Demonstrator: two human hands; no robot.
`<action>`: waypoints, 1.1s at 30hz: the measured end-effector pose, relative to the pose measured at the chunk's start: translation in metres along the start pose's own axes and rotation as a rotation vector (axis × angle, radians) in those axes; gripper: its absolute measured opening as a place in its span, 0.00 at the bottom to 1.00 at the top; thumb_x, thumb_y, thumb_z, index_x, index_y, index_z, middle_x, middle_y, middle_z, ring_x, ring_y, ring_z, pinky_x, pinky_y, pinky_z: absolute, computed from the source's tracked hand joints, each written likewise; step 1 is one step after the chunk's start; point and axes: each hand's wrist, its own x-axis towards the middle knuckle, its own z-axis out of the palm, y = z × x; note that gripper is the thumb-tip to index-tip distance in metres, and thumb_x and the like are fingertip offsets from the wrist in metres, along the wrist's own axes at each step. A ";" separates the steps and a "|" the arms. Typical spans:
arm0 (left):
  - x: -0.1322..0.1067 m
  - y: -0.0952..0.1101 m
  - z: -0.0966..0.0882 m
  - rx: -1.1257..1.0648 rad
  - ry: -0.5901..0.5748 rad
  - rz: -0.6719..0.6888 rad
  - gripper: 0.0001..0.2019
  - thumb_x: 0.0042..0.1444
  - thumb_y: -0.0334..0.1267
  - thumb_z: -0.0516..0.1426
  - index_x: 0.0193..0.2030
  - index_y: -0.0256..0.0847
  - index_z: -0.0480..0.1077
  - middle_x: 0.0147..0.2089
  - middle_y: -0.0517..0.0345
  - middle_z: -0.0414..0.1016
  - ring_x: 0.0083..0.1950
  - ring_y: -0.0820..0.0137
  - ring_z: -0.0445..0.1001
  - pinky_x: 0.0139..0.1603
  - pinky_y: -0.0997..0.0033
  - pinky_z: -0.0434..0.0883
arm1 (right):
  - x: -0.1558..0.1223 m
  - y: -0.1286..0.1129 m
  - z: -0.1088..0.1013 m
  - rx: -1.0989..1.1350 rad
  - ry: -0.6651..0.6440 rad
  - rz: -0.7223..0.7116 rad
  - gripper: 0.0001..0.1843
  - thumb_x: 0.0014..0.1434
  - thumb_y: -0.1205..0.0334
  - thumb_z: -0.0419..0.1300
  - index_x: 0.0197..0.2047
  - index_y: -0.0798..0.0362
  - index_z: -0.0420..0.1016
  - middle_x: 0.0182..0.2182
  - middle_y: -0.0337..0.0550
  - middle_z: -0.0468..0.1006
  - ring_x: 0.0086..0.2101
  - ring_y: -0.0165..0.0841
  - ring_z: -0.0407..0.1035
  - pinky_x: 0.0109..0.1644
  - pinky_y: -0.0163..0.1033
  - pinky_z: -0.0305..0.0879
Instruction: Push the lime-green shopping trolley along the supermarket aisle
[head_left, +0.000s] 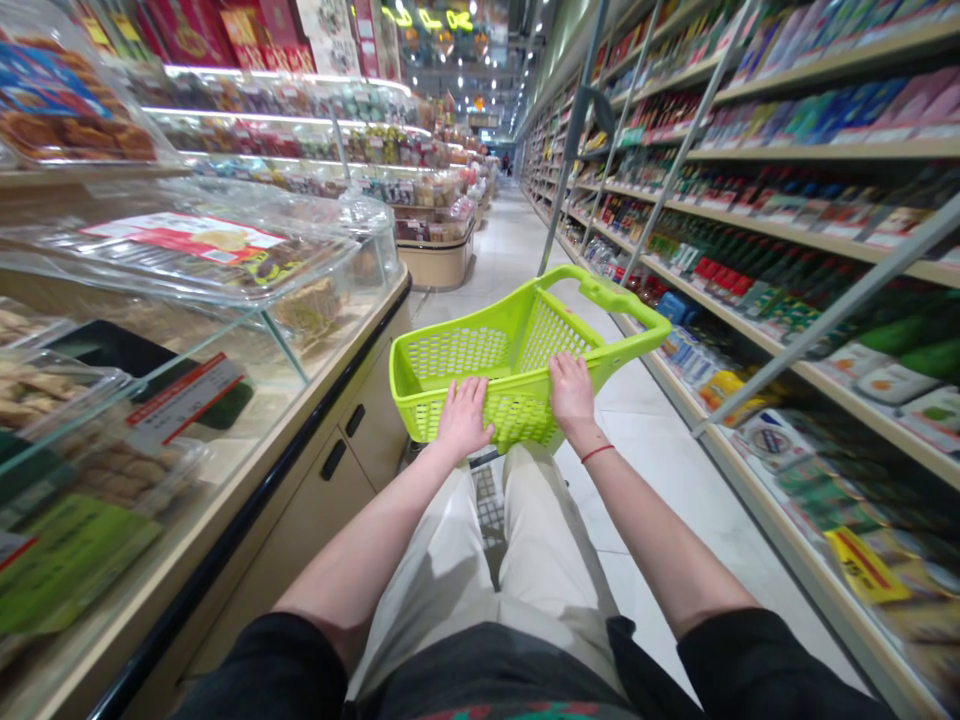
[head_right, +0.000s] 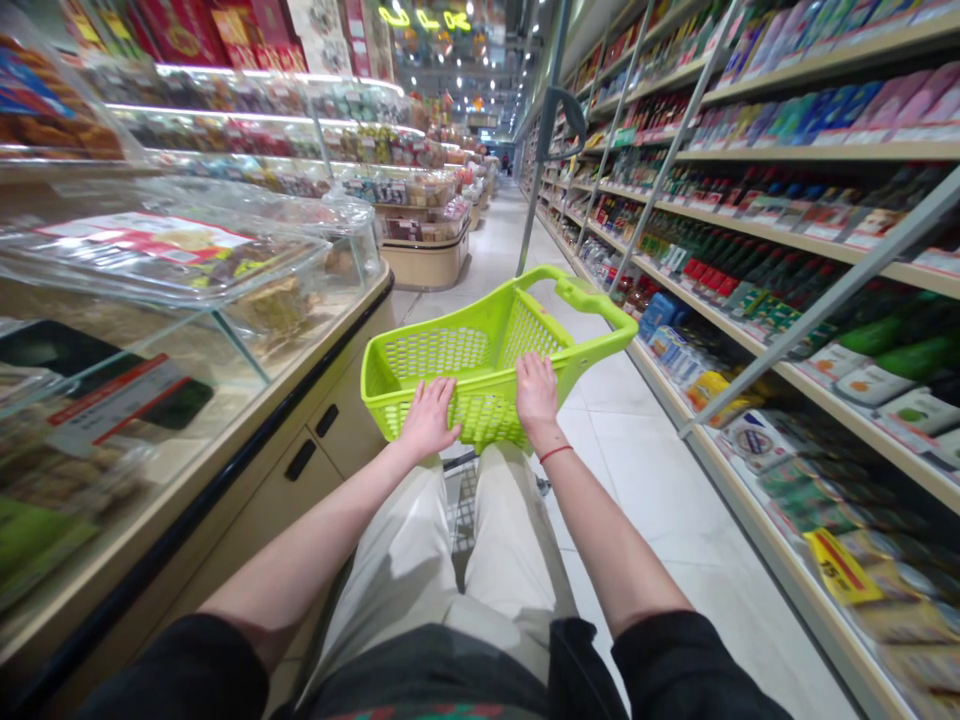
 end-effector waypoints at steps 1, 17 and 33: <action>0.000 0.000 0.001 0.001 0.005 0.001 0.42 0.52 0.43 0.59 0.72 0.30 0.52 0.72 0.38 0.59 0.75 0.52 0.54 0.77 0.48 0.43 | -0.002 -0.012 0.005 0.008 -0.022 -0.020 0.28 0.60 0.78 0.48 0.62 0.62 0.70 0.61 0.60 0.73 0.65 0.44 0.62 0.72 0.59 0.52; -0.001 -0.001 -0.001 0.009 -0.001 0.010 0.43 0.52 0.43 0.59 0.73 0.32 0.50 0.73 0.39 0.58 0.75 0.53 0.53 0.77 0.49 0.44 | 0.001 0.006 -0.012 -0.013 -0.139 -0.120 0.29 0.58 0.78 0.50 0.62 0.61 0.71 0.63 0.57 0.71 0.65 0.41 0.61 0.74 0.57 0.47; 0.000 0.001 -0.002 0.015 -0.016 0.004 0.42 0.54 0.44 0.58 0.73 0.30 0.50 0.74 0.38 0.57 0.76 0.52 0.52 0.77 0.47 0.43 | 0.001 -0.067 0.018 0.073 -0.150 -0.075 0.30 0.63 0.76 0.46 0.68 0.62 0.64 0.61 0.59 0.73 0.63 0.43 0.62 0.72 0.54 0.48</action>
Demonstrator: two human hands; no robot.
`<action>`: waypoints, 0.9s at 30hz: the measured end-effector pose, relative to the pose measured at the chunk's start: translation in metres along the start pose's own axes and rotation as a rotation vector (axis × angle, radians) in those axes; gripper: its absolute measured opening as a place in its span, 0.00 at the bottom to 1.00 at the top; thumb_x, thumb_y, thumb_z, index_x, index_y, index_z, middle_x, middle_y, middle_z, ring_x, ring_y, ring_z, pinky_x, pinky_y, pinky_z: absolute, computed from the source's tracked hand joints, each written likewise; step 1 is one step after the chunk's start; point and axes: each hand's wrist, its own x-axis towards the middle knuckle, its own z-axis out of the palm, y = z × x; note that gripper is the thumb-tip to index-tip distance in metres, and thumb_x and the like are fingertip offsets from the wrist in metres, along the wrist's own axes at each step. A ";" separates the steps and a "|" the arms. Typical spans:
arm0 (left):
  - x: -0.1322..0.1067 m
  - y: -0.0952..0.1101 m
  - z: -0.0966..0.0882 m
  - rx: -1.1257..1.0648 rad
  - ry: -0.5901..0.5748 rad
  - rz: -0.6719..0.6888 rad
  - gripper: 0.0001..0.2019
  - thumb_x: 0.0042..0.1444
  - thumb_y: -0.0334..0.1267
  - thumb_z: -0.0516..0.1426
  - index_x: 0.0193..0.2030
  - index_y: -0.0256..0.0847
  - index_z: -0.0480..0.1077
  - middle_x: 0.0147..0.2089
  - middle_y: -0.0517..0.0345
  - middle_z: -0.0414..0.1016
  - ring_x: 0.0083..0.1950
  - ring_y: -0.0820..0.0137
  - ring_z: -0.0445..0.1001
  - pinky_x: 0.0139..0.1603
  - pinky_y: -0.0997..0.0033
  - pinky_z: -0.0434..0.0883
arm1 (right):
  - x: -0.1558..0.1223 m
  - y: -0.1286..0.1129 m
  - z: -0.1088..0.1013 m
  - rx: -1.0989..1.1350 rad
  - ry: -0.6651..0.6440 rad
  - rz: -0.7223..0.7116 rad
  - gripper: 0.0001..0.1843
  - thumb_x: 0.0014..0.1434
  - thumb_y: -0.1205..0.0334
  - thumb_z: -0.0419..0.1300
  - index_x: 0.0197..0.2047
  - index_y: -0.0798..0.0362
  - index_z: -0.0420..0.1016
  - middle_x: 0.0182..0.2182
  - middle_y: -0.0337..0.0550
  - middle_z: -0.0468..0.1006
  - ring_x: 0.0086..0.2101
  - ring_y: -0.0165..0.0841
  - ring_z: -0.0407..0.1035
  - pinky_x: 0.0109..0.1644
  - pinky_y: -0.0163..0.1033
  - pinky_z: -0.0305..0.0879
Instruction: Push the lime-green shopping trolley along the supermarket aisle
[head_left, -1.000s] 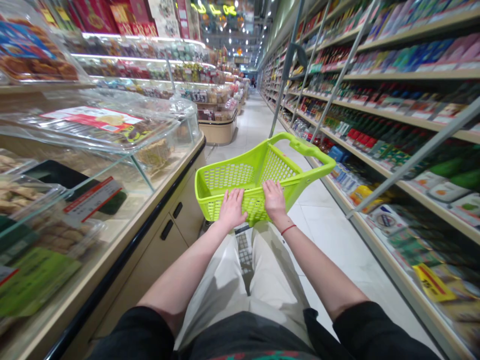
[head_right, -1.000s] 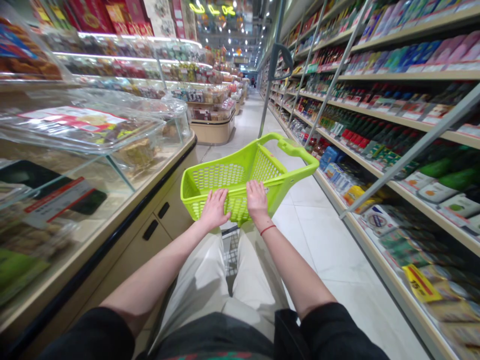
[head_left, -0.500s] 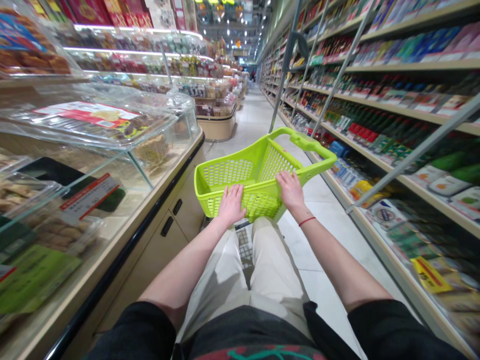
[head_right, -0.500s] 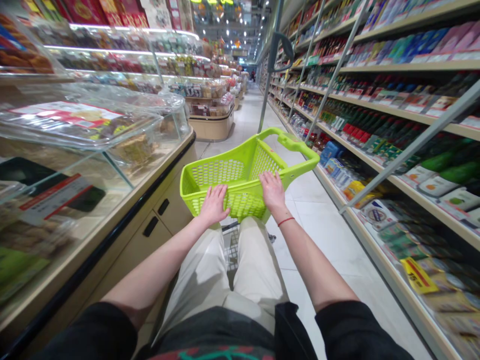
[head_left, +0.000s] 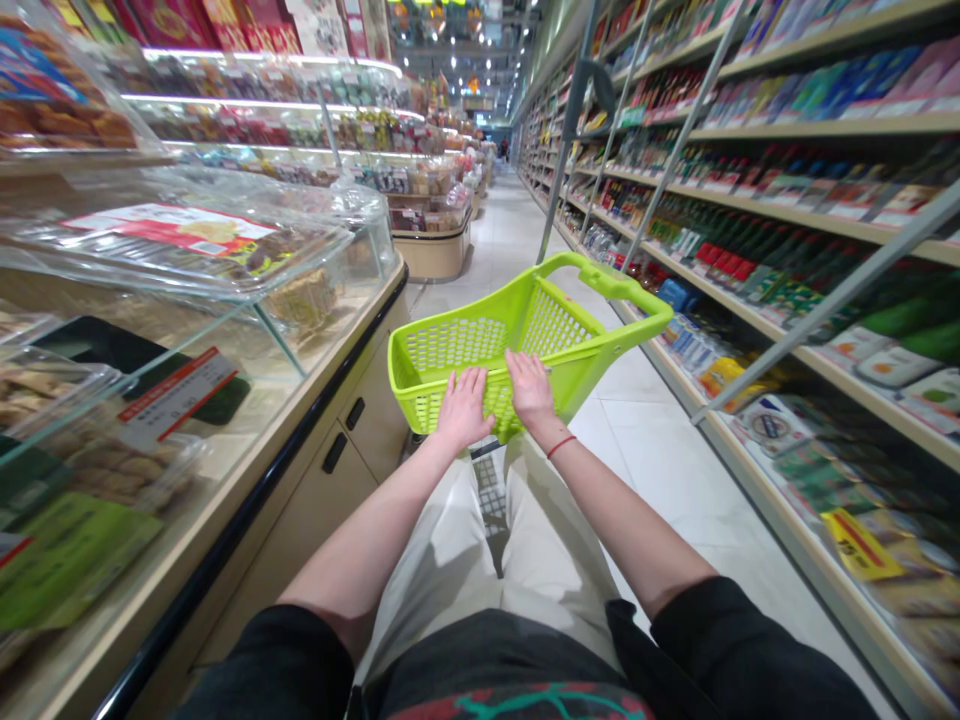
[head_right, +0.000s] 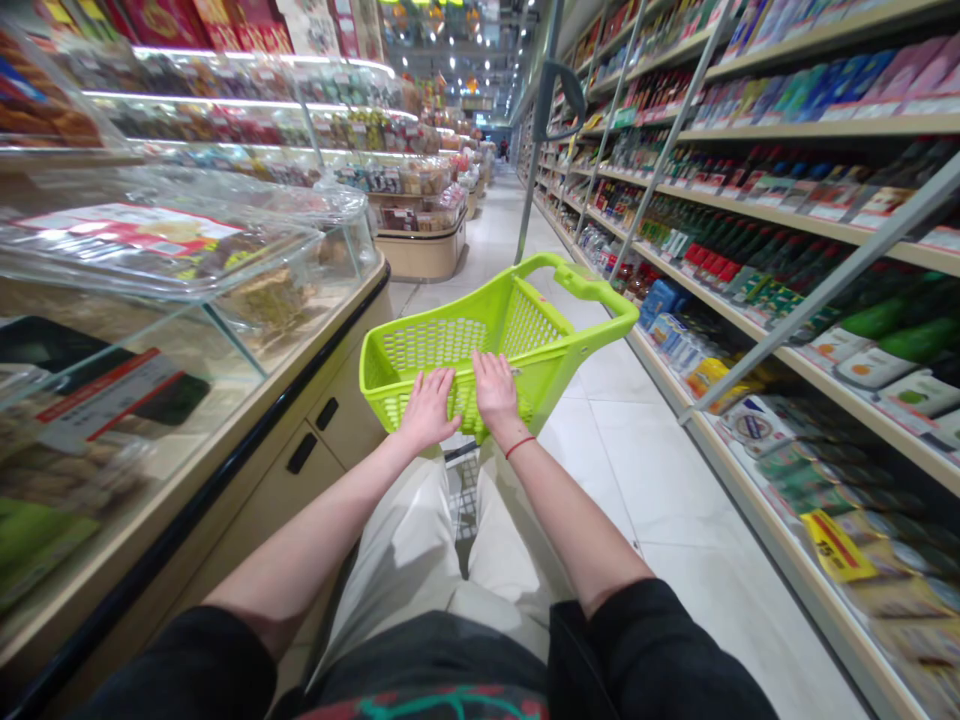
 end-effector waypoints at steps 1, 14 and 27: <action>0.000 0.000 0.000 0.002 0.002 0.002 0.42 0.54 0.44 0.58 0.73 0.30 0.51 0.74 0.38 0.57 0.76 0.51 0.53 0.77 0.47 0.43 | 0.002 -0.006 0.003 0.014 -0.008 -0.004 0.29 0.64 0.75 0.46 0.67 0.61 0.66 0.61 0.58 0.73 0.63 0.42 0.63 0.72 0.53 0.49; -0.001 -0.003 -0.001 0.015 0.000 0.013 0.42 0.54 0.43 0.58 0.73 0.29 0.51 0.73 0.39 0.57 0.76 0.53 0.53 0.78 0.50 0.43 | 0.004 0.071 -0.050 -0.076 0.004 -0.012 0.19 0.66 0.73 0.52 0.55 0.57 0.78 0.54 0.54 0.79 0.54 0.41 0.69 0.66 0.49 0.57; 0.001 0.000 0.003 0.010 0.000 -0.004 0.43 0.54 0.44 0.58 0.73 0.27 0.51 0.74 0.38 0.56 0.76 0.53 0.52 0.77 0.49 0.42 | 0.003 0.016 -0.020 -0.055 -0.032 -0.036 0.22 0.66 0.74 0.50 0.60 0.61 0.74 0.57 0.57 0.77 0.57 0.42 0.69 0.69 0.49 0.57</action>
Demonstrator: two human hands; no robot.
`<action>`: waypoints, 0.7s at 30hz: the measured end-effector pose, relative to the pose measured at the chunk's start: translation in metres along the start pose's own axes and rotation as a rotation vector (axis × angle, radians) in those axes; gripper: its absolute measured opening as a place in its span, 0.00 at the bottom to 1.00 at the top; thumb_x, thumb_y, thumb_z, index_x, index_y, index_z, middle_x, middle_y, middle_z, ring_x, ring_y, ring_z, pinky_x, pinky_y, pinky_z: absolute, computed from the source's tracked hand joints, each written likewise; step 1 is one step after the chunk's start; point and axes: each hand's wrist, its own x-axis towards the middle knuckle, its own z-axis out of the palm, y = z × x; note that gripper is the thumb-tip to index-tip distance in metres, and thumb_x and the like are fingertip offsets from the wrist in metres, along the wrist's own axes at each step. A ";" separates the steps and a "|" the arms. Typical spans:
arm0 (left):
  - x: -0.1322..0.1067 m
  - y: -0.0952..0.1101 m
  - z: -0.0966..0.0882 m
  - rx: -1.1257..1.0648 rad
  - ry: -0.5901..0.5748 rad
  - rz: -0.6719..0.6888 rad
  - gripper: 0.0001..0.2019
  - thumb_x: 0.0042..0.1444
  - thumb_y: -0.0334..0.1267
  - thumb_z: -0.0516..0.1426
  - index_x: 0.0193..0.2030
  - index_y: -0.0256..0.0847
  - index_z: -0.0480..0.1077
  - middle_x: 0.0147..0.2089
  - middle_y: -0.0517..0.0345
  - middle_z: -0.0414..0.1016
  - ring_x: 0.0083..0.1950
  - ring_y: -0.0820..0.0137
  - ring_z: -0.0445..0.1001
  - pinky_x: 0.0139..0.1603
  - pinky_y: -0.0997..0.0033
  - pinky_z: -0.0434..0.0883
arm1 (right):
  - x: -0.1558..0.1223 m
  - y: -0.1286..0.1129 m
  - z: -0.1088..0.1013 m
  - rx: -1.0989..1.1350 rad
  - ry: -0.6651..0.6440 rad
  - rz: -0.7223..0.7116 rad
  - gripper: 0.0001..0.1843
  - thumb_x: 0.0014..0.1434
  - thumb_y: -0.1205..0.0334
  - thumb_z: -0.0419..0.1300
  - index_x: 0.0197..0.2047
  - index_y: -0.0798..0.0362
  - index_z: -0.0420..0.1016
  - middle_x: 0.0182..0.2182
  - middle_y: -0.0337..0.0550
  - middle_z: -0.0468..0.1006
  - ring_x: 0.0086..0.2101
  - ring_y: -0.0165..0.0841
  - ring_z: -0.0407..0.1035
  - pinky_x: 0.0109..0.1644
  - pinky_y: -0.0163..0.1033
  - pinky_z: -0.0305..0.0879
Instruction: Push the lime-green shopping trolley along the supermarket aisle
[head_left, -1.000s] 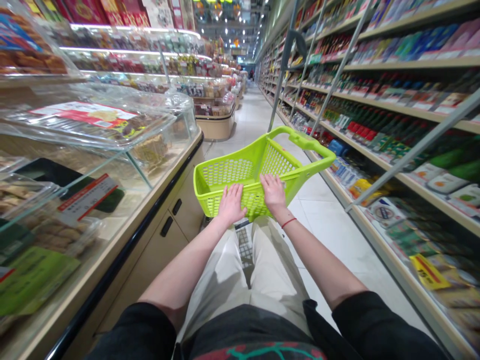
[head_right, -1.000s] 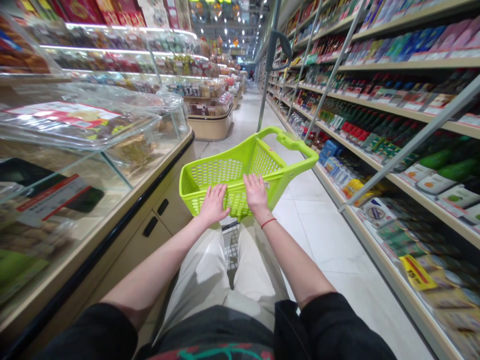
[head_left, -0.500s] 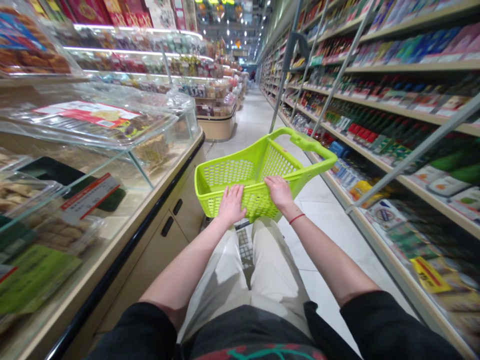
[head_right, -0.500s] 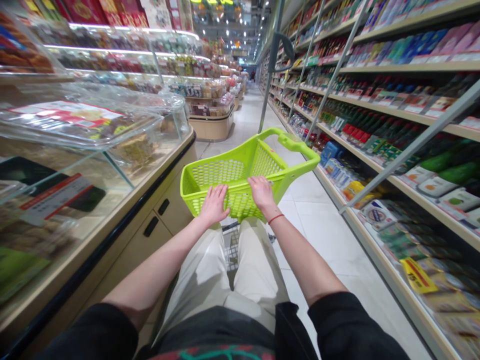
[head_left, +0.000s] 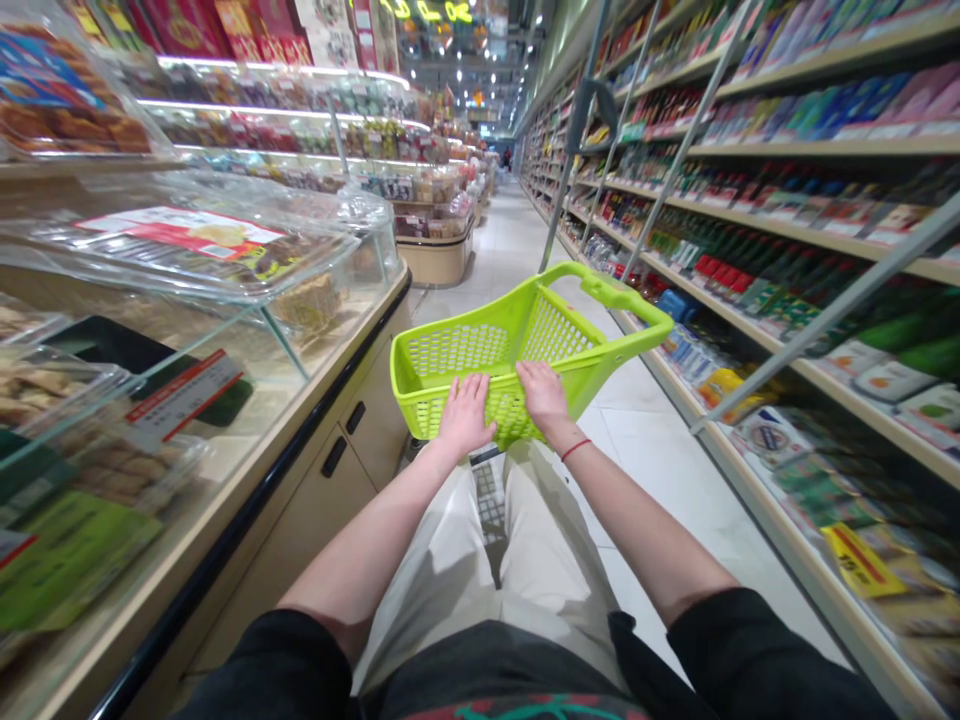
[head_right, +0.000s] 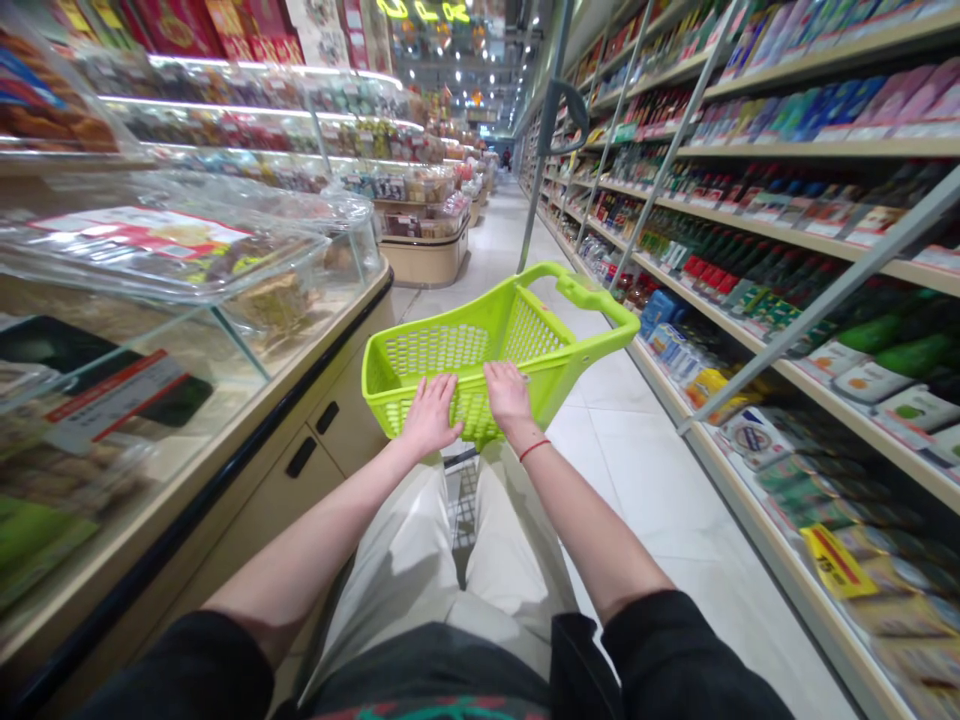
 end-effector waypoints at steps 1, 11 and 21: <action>0.000 0.000 0.001 0.000 0.003 0.001 0.42 0.54 0.44 0.58 0.73 0.28 0.51 0.74 0.38 0.56 0.76 0.53 0.52 0.77 0.49 0.42 | 0.001 -0.012 0.005 0.015 -0.014 -0.019 0.22 0.66 0.73 0.50 0.60 0.61 0.74 0.57 0.56 0.77 0.58 0.41 0.69 0.69 0.48 0.57; -0.001 -0.003 0.000 -0.009 0.001 0.014 0.43 0.53 0.43 0.58 0.73 0.28 0.50 0.74 0.39 0.57 0.76 0.54 0.52 0.77 0.51 0.43 | -0.004 0.013 -0.006 0.006 -0.065 -0.063 0.24 0.64 0.76 0.50 0.60 0.60 0.74 0.60 0.55 0.75 0.60 0.39 0.68 0.71 0.48 0.56; -0.002 -0.003 -0.004 0.019 -0.025 -0.012 0.43 0.54 0.45 0.60 0.74 0.34 0.51 0.76 0.40 0.50 0.78 0.51 0.46 0.77 0.47 0.42 | -0.022 0.080 -0.033 -0.090 0.136 0.139 0.26 0.62 0.79 0.47 0.60 0.64 0.73 0.64 0.62 0.69 0.66 0.41 0.59 0.73 0.50 0.48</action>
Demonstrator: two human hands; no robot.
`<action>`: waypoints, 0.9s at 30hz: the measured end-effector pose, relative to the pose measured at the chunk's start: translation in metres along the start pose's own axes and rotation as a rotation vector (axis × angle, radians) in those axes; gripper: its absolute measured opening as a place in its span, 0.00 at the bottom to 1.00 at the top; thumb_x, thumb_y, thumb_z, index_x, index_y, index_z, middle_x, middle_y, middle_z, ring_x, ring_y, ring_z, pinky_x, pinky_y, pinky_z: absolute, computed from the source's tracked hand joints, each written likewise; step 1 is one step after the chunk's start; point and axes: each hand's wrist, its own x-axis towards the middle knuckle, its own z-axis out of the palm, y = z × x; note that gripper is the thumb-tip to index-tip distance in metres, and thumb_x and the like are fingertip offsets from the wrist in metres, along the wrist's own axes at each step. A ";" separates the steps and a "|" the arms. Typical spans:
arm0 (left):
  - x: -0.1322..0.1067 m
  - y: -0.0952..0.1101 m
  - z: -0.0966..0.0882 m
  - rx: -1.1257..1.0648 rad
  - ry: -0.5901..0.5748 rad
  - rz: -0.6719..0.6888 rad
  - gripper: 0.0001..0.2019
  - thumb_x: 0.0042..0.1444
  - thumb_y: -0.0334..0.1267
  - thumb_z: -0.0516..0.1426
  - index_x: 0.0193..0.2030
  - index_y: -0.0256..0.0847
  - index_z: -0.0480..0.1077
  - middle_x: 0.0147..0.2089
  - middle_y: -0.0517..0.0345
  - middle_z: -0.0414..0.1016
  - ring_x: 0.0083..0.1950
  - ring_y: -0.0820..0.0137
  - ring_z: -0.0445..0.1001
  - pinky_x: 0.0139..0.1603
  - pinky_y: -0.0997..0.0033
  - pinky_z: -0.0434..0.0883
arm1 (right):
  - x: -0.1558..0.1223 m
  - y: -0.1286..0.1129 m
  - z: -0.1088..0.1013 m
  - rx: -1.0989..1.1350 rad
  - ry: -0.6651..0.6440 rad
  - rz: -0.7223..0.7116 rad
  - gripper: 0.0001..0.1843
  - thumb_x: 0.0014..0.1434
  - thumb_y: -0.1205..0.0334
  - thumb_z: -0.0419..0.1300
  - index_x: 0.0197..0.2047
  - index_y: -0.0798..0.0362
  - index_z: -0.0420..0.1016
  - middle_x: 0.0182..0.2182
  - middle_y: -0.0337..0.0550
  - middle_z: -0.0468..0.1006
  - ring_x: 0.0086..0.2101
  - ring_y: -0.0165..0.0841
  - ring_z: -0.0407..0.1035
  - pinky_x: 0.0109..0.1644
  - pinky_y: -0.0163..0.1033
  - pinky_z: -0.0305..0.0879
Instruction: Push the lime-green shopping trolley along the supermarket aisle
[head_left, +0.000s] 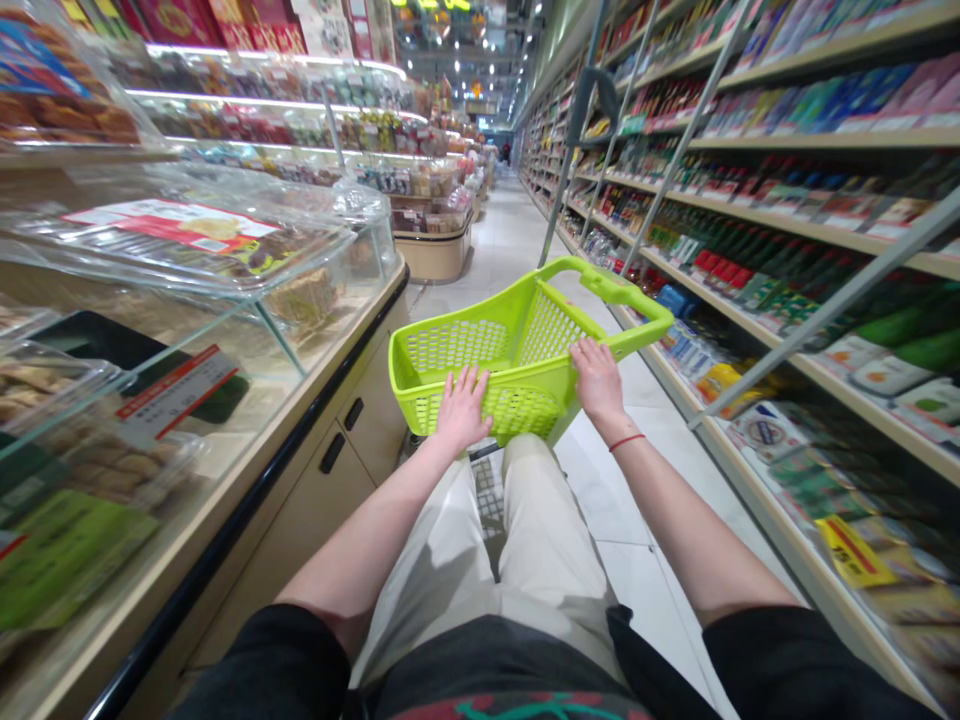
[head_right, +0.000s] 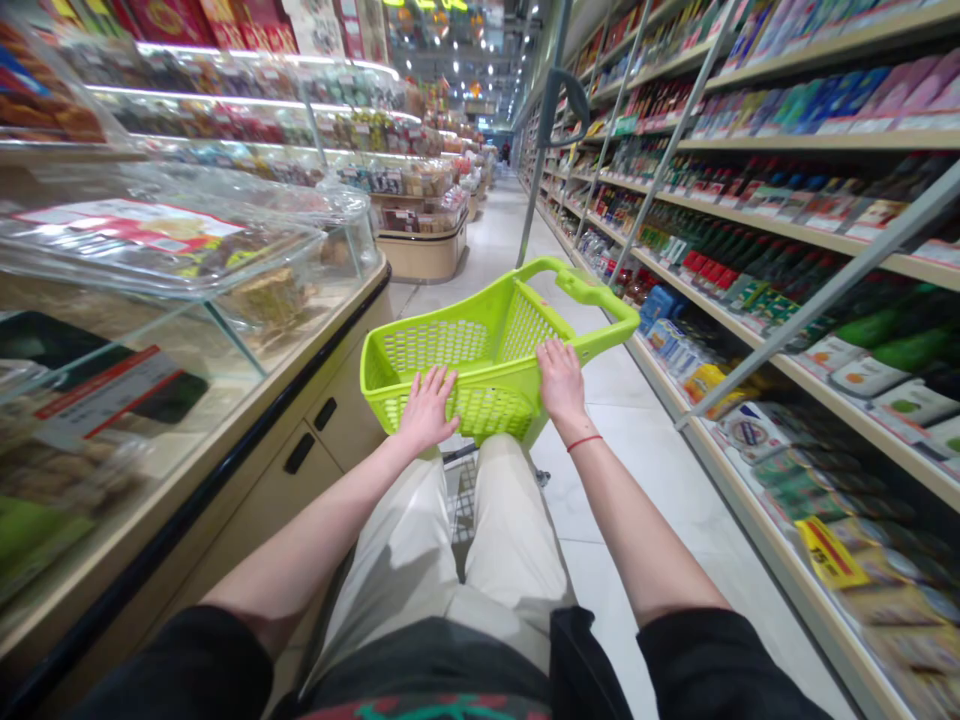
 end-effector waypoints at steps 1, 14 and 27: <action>0.000 0.000 0.000 0.006 -0.001 -0.010 0.43 0.54 0.45 0.60 0.74 0.35 0.51 0.77 0.39 0.49 0.78 0.50 0.46 0.77 0.47 0.42 | -0.001 -0.005 0.005 0.015 -0.007 -0.006 0.26 0.62 0.79 0.47 0.60 0.64 0.72 0.63 0.61 0.70 0.66 0.40 0.59 0.73 0.50 0.49; 0.000 -0.001 -0.004 0.013 -0.023 -0.002 0.42 0.55 0.45 0.58 0.73 0.32 0.51 0.75 0.38 0.53 0.77 0.52 0.50 0.77 0.48 0.44 | -0.008 -0.121 0.054 0.242 -0.147 -0.233 0.27 0.62 0.74 0.50 0.63 0.59 0.71 0.63 0.56 0.72 0.64 0.41 0.63 0.72 0.53 0.53; -0.016 -0.021 -0.005 0.044 -0.012 -0.064 0.44 0.55 0.45 0.59 0.73 0.27 0.48 0.76 0.32 0.47 0.78 0.50 0.45 0.77 0.49 0.43 | 0.002 -0.022 0.016 0.049 -0.043 -0.024 0.27 0.60 0.79 0.47 0.60 0.65 0.73 0.61 0.62 0.72 0.64 0.42 0.62 0.73 0.53 0.49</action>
